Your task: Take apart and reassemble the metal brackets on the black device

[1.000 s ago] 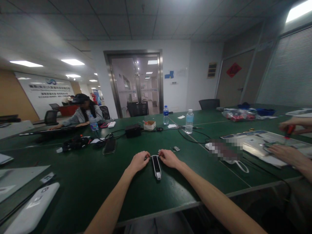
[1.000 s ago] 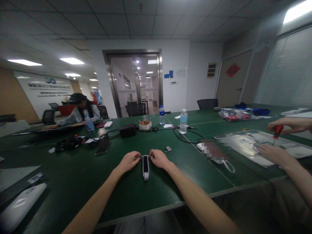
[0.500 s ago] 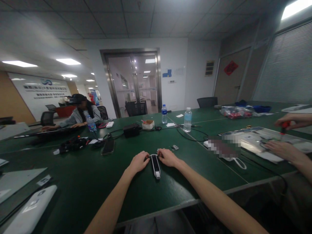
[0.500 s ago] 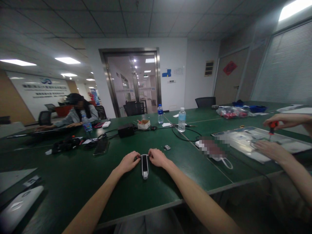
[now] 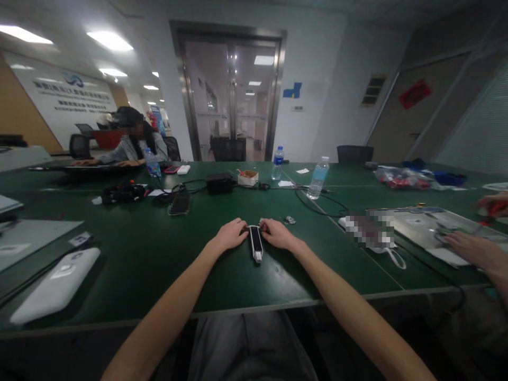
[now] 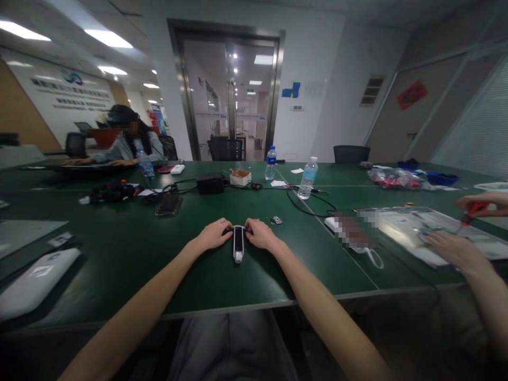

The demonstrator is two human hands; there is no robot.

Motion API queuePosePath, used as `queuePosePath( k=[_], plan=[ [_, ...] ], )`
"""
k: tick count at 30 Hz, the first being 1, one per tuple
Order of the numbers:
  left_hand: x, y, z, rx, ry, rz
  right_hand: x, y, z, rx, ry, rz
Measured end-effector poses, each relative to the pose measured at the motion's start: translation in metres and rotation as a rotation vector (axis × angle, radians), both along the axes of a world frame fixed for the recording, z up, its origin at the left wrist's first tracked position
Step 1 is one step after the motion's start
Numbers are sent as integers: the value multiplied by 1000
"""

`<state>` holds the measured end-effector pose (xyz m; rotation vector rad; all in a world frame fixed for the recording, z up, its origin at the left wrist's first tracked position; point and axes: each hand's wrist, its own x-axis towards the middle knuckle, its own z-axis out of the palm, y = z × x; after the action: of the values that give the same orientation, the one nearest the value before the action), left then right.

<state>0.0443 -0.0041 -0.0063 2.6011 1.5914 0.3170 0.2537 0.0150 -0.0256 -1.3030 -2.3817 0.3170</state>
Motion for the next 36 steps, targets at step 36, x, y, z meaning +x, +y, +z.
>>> queuePosePath(
  k=[36],
  plan=[
    [-5,0,0,-36,-66,-13,60,21,15,53,-145,-273]
  ],
)
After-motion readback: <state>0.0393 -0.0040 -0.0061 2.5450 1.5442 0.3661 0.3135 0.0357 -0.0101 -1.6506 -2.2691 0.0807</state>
